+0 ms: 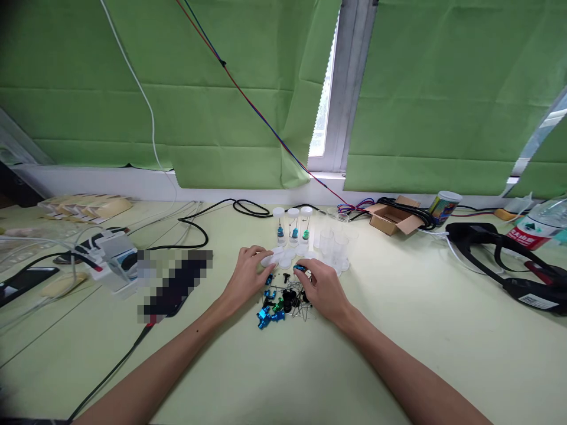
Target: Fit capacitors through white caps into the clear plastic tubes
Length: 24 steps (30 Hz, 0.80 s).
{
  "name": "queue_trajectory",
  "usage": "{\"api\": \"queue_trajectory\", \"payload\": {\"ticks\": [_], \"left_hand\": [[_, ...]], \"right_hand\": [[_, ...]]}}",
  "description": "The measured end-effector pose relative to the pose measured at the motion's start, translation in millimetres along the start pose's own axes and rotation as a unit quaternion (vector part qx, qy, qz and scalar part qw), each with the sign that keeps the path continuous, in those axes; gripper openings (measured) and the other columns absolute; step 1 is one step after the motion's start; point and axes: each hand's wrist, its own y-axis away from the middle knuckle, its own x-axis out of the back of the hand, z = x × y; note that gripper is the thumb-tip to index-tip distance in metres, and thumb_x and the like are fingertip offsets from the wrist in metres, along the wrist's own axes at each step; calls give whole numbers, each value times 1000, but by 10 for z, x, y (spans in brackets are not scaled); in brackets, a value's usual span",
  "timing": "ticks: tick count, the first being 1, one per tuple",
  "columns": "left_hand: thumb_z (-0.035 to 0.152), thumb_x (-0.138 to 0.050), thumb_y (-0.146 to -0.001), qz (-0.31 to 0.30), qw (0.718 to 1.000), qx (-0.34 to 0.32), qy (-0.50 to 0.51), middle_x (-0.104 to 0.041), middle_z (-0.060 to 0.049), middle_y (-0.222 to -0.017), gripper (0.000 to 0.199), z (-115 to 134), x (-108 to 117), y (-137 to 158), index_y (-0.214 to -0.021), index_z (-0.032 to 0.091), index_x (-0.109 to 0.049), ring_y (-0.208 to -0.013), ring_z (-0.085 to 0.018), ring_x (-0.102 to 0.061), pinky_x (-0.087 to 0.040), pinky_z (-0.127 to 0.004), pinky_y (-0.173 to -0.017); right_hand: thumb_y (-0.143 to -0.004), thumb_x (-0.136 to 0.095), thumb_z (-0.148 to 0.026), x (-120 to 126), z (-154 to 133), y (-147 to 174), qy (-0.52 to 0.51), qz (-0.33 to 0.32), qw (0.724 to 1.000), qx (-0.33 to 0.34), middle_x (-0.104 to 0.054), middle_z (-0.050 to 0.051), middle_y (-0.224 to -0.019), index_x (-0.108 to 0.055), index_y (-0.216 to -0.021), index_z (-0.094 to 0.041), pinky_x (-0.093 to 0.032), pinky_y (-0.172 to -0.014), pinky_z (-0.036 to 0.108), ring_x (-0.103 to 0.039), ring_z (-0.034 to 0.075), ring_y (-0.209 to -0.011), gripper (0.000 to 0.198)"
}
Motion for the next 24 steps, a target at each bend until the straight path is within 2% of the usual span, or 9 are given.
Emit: {"api": "queue_trajectory", "payload": {"ticks": [13, 24], "left_hand": [[21, -58, -87, 16, 999, -18, 25, -61, -9, -106, 17, 9, -30, 14, -100, 19, -69, -104, -28, -47, -47, -44, -89], [22, -61, -85, 4, 1000, -2, 29, -59, -9, -107, 14, 40, -21, 13, -97, 19, -66, -106, -27, -46, -47, -43, -91]], "right_hand": [[-96, -53, -30, 9, -4, 11, 1, -10, 1000, -1, -68, 5, -88, -66, -102, -20, -43, -58, 27, -47, 12, -54, 17], [-96, -54, -32, -17, 32, 26, -15, -9, 1000, -22, -68, 4, -86, -64, -103, -20, -41, -53, 27, -45, 11, -51, 17]]}}
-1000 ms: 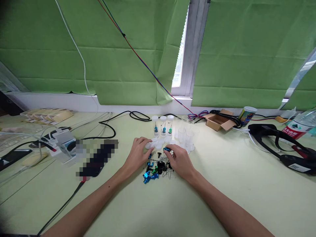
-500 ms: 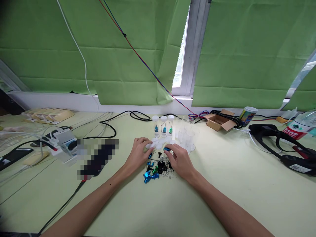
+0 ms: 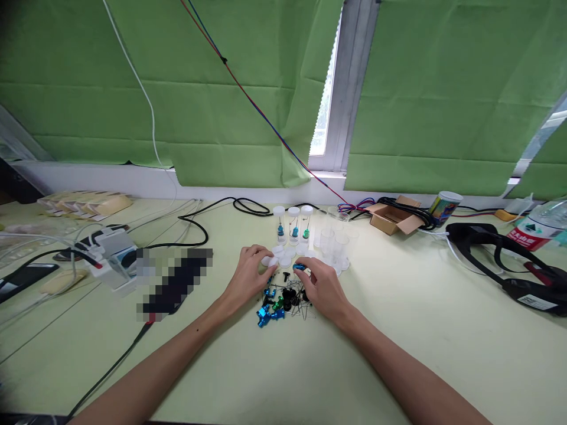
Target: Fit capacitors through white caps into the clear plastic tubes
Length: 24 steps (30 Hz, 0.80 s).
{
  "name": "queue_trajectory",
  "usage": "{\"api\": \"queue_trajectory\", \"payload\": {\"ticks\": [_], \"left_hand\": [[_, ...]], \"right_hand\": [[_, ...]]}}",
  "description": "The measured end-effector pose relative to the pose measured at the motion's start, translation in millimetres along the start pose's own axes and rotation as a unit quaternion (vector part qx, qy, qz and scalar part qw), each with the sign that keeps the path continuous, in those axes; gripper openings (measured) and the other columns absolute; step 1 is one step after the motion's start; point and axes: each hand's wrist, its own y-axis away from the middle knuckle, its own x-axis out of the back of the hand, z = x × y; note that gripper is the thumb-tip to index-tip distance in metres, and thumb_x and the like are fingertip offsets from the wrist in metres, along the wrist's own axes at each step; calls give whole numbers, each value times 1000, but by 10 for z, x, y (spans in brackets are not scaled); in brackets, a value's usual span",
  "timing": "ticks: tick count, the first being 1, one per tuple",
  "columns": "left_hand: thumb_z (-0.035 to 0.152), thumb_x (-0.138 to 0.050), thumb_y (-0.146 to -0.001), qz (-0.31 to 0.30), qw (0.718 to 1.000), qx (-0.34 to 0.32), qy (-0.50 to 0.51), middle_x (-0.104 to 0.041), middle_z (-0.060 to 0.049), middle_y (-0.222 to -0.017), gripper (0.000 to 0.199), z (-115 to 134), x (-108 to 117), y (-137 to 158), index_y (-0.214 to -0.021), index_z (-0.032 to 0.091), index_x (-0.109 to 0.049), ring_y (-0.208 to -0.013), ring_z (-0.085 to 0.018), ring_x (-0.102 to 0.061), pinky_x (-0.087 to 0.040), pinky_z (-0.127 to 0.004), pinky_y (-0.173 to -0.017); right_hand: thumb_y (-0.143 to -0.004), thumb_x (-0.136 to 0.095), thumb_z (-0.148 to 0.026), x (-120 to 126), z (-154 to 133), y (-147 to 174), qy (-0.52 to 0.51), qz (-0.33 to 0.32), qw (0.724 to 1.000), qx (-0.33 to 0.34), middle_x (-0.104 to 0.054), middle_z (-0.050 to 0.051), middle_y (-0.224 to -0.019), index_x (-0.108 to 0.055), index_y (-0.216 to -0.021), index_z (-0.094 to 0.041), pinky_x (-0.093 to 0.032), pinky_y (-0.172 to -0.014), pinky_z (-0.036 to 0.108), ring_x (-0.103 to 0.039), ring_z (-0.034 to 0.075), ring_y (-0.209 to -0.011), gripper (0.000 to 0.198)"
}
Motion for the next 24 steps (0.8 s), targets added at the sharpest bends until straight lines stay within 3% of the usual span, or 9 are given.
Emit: {"api": "queue_trajectory", "payload": {"ticks": [6, 12, 17, 24], "left_hand": [[24, -62, -85, 10, 1000, -17, -1, -58, -9, -110, 18, 34, 14, 8, -102, 21, -66, -108, -28, -45, -46, -44, -92], [27, -64, -85, 5, 997, -78, 14, -60, -8, -111, 20, 145, 75, 37, -104, 22, -66, -107, -26, -45, -47, -43, -91], [26, -64, -87, -31, 988, -141, 49, -65, -6, -102, 22, 231, 94, 63, -108, 23, -66, -100, -24, -50, -49, -41, -87], [26, -57, -92, -56, 982, -165, 77, -67, -6, -96, 16, 299, 71, 91, -105, 22, -65, -93, -22, -52, -49, -39, -83]], "right_hand": [[-95, -53, -35, 14, -32, -11, -3, -5, 1000, -10, -65, 2, -77, -61, -99, -20, -38, -51, 26, -40, 10, -47, 17], [-95, -53, -37, 17, -48, -11, 4, -12, 1000, -13, -62, 0, -73, -56, -99, -20, -36, -50, 25, -37, 9, -46, 17], [-95, -53, -35, 20, -60, 4, 8, -26, 1000, -9, -62, -1, -74, -54, -99, -20, -35, -50, 25, -36, 8, -45, 16], [-94, -53, -35, 21, -109, 6, 11, -44, 999, 8, -65, 0, -76, -53, -100, -21, -35, -50, 25, -38, 9, -45, 15]]}}
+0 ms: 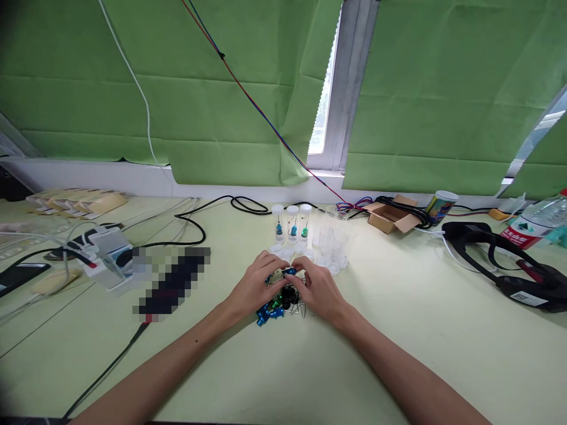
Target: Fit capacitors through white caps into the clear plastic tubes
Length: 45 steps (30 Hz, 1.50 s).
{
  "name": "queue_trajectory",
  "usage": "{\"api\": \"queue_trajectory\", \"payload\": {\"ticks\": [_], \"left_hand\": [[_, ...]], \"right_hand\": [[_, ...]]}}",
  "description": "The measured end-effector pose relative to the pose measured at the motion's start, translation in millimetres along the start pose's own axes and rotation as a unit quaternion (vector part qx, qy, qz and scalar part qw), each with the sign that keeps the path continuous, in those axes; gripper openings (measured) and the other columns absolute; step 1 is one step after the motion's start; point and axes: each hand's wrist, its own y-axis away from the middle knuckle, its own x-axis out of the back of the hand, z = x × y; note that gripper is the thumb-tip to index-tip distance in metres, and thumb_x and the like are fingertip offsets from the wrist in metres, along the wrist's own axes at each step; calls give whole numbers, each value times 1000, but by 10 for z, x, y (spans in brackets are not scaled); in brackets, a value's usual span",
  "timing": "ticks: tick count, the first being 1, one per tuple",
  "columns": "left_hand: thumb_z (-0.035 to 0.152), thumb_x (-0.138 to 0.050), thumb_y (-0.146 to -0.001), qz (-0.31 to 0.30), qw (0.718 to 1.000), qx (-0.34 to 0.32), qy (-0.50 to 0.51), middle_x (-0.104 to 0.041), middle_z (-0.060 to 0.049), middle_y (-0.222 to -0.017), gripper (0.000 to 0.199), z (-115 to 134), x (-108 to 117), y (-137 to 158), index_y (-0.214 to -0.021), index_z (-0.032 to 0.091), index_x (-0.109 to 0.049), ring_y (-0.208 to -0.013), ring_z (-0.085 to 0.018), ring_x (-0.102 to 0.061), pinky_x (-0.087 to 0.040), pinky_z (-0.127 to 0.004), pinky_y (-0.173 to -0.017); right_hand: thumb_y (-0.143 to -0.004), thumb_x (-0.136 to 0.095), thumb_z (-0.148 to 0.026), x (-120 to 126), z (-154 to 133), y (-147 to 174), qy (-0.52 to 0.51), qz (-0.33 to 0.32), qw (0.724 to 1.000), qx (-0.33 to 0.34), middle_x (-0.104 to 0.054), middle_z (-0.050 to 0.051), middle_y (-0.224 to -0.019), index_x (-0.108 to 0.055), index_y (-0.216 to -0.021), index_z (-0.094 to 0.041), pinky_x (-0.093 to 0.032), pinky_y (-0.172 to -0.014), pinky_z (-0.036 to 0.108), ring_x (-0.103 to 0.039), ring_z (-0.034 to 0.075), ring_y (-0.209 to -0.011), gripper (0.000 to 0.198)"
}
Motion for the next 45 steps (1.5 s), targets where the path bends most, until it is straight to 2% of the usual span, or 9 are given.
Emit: {"api": "queue_trajectory", "payload": {"ticks": [11, 16, 19, 27, 31, 35, 39, 45], "left_hand": [[12, -53, -90, -3, 1000, -17, -3, -65, -5, -91, 16, 20, -4, 23, -99, 21, -63, -90, -21, -51, -47, -34, -78], [23, -56, -93, 26, 1000, -4, -5, -66, -5, -90, 9, -33, 0, 29, -98, 21, -63, -90, -21, -52, -47, -35, -78], [29, -56, -93, 51, 999, 10, -12, -66, -5, -88, 11, -75, 7, 30, -98, 21, -63, -88, -21, -52, -47, -34, -77], [34, -58, -92, 91, 993, 51, -49, -63, -4, -81, 14, -124, 15, 27, -89, 21, -63, -82, -21, -51, -46, -35, -73], [34, -57, -92, 97, 991, 73, -60, -62, -4, -78, 16, -138, 12, 34, -85, 20, -62, -80, -21, -51, -46, -34, -71], [30, -58, -91, 104, 989, 83, -60, -62, -3, -77, 13, -144, 34, 36, -83, 21, -61, -80, -20, -51, -45, -34, -70], [27, -58, -90, 107, 989, 83, -59, -63, -3, -77, 12, -154, 57, 28, -81, 21, -61, -78, -20, -51, -45, -34, -70], [29, -60, -89, 95, 989, 90, -63, -62, -2, -75, 14, -182, 55, 23, -78, 21, -59, -78, -20, -51, -44, -33, -69]], "right_hand": [[-95, -54, -38, 8, 1, -4, 14, -3, 1000, 19, -68, 0, -77, -52, -100, -21, -36, -51, 24, -39, 9, -45, 19], [-99, -46, -37, 111, -63, -70, 36, 11, 999, 34, -71, 4, -91, -53, -110, -21, -39, -53, 25, -43, 9, -46, 20], [-99, -46, -36, 171, -138, -148, 63, 12, 997, 42, -71, 5, -87, -56, -104, -20, -40, -56, 26, -46, 10, -48, 20], [-99, -43, -24, 252, -266, -599, 142, -83, 984, 70, -70, 6, -85, -61, -95, -20, -40, -62, 28, -60, 17, -67, 18], [-96, -46, -19, 242, -367, -812, 168, -137, 975, 46, -68, 5, -76, -64, -91, -19, -36, -59, 27, -59, 19, -68, 18], [-95, -47, -18, 186, -467, -894, 90, -207, 973, 39, -67, 3, -72, -65, -80, -20, -37, -56, 26, -57, 15, -61, 23], [-92, -45, -10, 139, -452, -883, 37, -211, 976, 40, -64, 0, -66, -63, -73, -20, -38, -55, 25, -53, 12, -53, 28], [-87, -50, -6, 87, -347, -853, 10, -213, 976, 34, -67, 0, -70, -66, -80, -21, -41, -59, 25, -57, 14, -62, 22]]}}
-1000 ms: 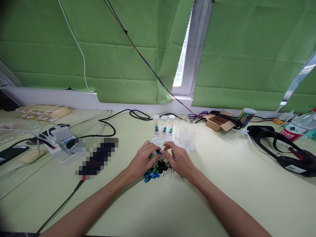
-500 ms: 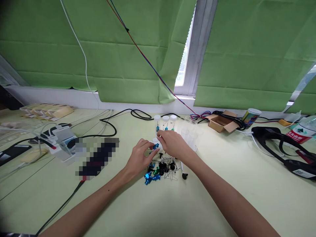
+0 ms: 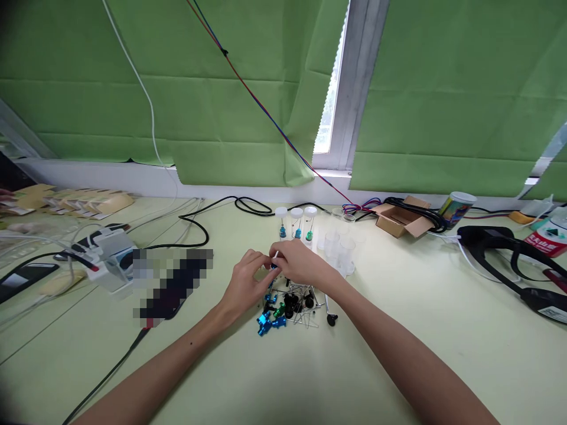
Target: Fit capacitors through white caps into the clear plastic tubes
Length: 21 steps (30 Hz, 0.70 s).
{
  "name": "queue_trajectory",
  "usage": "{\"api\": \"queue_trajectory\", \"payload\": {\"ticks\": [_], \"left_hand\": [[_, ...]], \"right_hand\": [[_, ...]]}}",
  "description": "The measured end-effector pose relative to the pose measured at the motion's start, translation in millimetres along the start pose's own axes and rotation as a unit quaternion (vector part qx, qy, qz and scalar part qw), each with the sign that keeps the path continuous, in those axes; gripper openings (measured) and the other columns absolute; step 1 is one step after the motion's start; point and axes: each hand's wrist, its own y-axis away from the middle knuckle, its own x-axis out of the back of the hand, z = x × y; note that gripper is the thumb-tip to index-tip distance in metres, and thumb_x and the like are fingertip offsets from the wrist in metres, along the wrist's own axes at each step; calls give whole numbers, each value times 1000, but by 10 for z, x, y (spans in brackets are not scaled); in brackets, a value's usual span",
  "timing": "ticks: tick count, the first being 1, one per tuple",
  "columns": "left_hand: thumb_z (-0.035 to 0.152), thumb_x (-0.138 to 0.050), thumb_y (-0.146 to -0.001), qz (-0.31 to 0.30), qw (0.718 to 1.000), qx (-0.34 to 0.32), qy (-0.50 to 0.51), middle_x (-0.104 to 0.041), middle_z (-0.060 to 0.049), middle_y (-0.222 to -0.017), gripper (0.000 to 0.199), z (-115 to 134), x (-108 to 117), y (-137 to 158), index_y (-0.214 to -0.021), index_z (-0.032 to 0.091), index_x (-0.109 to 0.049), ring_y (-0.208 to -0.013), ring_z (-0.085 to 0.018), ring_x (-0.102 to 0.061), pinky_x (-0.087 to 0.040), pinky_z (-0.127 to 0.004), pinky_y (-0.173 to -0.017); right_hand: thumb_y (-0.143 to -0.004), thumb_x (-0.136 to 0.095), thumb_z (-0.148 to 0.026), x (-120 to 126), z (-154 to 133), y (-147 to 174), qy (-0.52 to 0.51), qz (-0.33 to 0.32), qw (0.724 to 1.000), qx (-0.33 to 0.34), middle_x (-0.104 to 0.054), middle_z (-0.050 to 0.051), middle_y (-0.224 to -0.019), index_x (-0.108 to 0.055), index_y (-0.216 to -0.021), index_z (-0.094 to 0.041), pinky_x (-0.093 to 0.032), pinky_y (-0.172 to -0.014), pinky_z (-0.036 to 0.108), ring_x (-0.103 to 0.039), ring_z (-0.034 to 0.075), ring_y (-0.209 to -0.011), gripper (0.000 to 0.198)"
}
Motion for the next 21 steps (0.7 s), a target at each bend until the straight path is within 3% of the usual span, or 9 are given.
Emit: {"api": "queue_trajectory", "payload": {"ticks": [13, 17, 21], "left_hand": [[21, -56, -88, -13, 1000, 6, 9, -62, -2, -79, 7, 35, 17, 3, -83, 20, -59, -78, -19, -52, -44, -33, -69], [25, -57, -89, -4, 1000, 13, 3, -62, -2, -77, 9, 18, 20, -6, -82, 20, -59, -76, -19, -53, -43, -32, -67], [29, -57, -90, 0, 999, 43, -10, -63, -3, -79, 13, 18, 40, -18, -82, 20, -59, -76, -20, -54, -43, -32, -68]], "right_hand": [[-89, -59, -18, -29, -12, 14, 12, 3, 1000, -24, -70, 2, -73, -63, -84, -20, -41, -60, 26, -61, 17, -69, 7], [-98, -47, -20, 5, -2, -4, 24, -5, 1000, 10, -67, 1, -74, -63, -81, -19, -40, -63, 25, -57, 14, -65, 23], [-100, -39, -17, 3, 64, -27, 124, 1, 992, -1, -62, 3, -70, -59, -78, -17, -36, -62, 25, -54, 15, -64, 30]]}}
